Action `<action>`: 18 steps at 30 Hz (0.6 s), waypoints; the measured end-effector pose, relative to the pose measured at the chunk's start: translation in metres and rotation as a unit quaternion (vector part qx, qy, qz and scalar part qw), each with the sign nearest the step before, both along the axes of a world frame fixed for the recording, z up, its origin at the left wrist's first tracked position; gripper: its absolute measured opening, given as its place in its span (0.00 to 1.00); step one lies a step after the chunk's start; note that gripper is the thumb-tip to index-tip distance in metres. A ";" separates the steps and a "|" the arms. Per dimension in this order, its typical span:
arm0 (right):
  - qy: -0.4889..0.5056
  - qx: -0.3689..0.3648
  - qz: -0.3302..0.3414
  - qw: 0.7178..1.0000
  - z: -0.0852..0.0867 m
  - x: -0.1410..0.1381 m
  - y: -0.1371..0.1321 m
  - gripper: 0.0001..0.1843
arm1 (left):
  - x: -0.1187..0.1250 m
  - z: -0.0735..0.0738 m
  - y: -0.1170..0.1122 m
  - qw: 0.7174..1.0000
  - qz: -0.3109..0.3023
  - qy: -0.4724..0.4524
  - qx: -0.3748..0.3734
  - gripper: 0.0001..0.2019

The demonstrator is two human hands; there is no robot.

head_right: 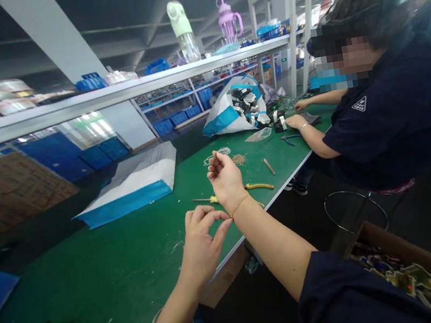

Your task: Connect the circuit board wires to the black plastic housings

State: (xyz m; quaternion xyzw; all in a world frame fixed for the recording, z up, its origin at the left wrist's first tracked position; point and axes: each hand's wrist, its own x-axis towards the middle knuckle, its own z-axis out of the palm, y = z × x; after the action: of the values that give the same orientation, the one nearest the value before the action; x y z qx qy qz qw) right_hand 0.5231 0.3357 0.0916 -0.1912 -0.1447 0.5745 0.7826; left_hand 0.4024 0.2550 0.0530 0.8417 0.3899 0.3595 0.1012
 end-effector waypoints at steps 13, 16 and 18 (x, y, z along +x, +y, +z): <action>-0.461 0.077 -0.161 0.869 -0.018 -0.013 -0.002 0.05 | 0.005 -0.005 -0.009 0.996 -0.029 0.075 0.038 0.05; -0.218 0.015 -0.058 0.974 -0.019 -0.009 0.009 0.08 | 0.006 -0.004 -0.010 0.995 -0.029 0.092 0.038 0.06; -0.130 -0.011 0.002 0.991 -0.023 -0.009 0.018 0.08 | 0.007 -0.002 -0.011 0.995 -0.029 0.090 0.031 0.06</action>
State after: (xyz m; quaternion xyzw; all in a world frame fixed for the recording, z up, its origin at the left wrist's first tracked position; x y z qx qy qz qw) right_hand 0.5146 0.3536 0.0689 -0.2726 -0.2392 0.5475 0.7541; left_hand 0.4096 0.2436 0.0507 0.8845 0.3613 0.2909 0.0503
